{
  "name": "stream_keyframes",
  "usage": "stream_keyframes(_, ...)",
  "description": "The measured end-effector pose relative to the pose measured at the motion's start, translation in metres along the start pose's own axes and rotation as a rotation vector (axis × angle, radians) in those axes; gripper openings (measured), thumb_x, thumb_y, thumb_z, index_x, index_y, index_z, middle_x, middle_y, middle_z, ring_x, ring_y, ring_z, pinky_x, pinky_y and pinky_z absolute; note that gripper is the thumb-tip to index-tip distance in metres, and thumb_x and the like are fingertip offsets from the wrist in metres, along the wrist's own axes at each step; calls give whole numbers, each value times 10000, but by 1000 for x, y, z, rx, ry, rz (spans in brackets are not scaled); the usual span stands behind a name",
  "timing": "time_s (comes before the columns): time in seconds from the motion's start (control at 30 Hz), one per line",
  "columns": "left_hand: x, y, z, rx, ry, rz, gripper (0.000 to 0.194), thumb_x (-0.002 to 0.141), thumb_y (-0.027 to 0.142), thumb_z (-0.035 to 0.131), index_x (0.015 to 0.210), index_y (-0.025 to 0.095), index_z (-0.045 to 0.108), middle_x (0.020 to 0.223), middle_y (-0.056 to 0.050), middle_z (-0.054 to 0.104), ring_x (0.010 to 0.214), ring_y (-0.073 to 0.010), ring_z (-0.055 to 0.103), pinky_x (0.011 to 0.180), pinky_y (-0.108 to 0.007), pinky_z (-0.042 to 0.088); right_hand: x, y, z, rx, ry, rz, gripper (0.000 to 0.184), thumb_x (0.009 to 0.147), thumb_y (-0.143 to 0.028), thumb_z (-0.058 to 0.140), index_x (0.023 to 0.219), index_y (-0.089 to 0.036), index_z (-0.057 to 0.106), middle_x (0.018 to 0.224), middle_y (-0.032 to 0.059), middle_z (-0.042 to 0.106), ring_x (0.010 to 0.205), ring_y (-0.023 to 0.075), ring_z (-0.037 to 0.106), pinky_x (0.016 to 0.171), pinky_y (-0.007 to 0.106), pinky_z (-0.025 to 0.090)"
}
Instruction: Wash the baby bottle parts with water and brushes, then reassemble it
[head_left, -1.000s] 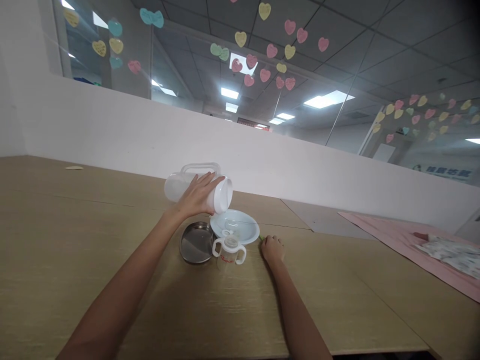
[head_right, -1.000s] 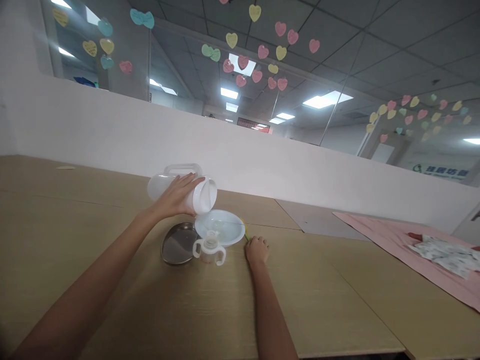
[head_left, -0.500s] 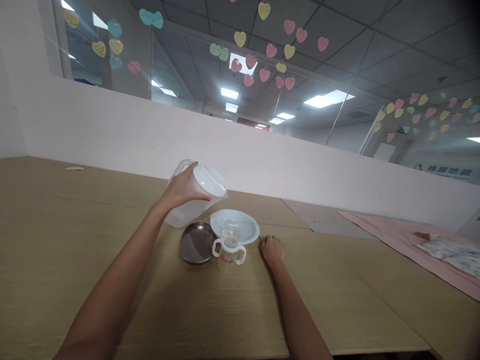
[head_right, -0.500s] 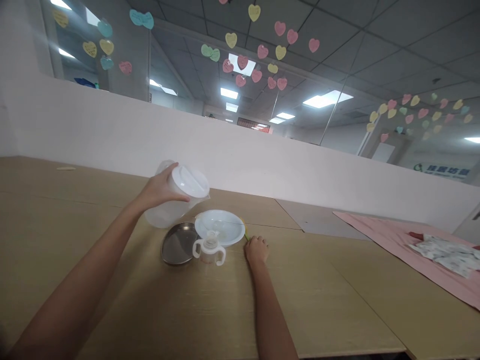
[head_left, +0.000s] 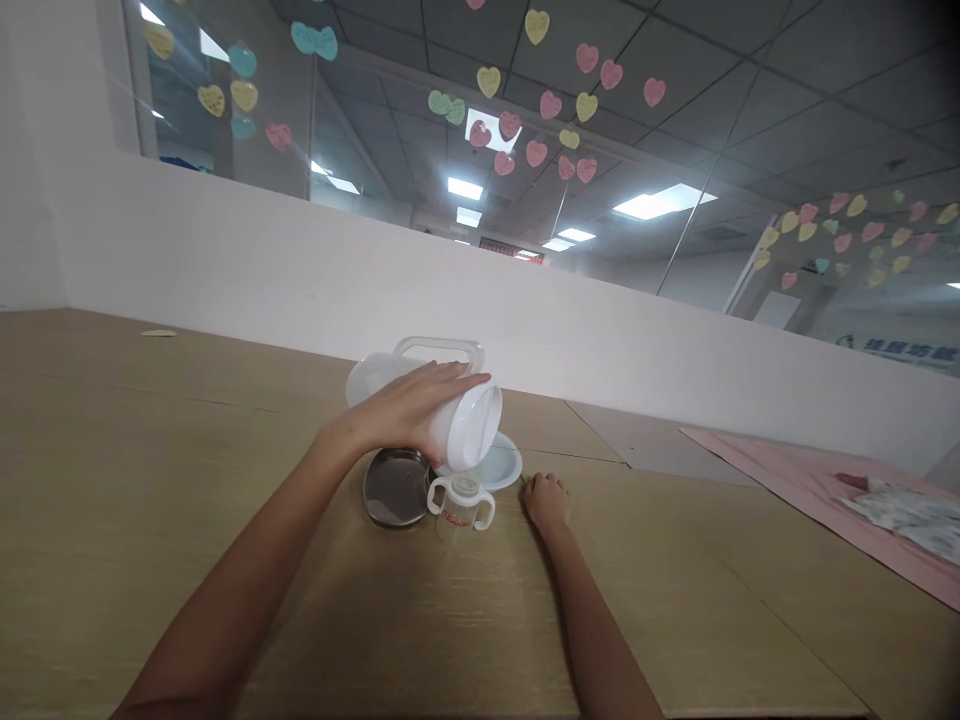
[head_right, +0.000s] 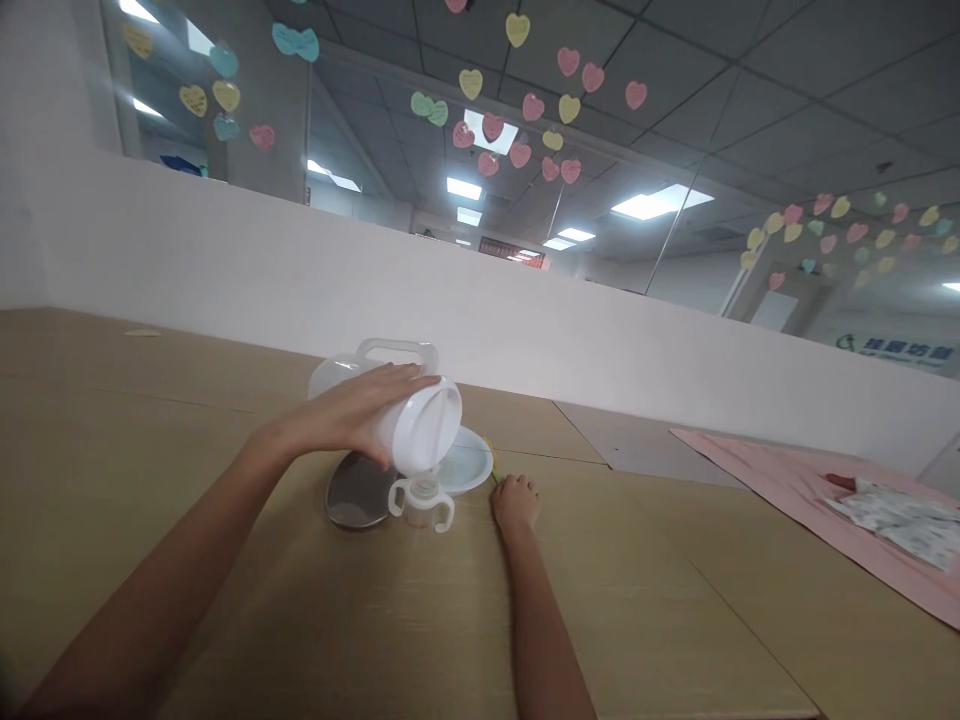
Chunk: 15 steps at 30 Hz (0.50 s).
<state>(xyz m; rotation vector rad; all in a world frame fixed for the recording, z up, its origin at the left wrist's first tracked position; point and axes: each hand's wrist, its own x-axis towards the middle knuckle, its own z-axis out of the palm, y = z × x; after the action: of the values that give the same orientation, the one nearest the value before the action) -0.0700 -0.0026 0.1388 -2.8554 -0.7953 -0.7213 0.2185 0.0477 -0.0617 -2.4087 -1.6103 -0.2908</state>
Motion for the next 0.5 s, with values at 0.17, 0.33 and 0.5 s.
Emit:
stream_keyframes(0.17, 3, -2, 2, 70, 20, 23, 950, 566, 468, 727, 1375, 234, 287, 1440, -116, 290, 1321, -305, 237, 1067, -439, 195, 0, 0, 1, -2, 1, 0, 374, 892, -269, 296, 993, -125, 626, 1045, 156, 589, 1012, 262, 525, 793, 341, 390)
stream_keyframes(0.33, 3, -4, 2, 83, 25, 16, 935, 594, 485, 703, 1381, 232, 267, 1444, -119, 281, 1332, -289, 219, 1072, -440, 182, 2, 0, 3, -1, 5, 3, 372, 889, -268, 301, 994, -123, 627, 1050, 158, 585, 1017, 264, 520, 792, 342, 391)
stream_keyframes(0.5, 2, -8, 3, 72, 32, 25, 944, 584, 493, 708, 1382, 258, 262, 1439, -103, 299, 1319, -305, 245, 1054, -452, 215, 2, 0, 3, -3, 4, 0, 371, 888, -269, 302, 992, -124, 628, 1045, 159, 586, 1012, 264, 521, 797, 349, 389)
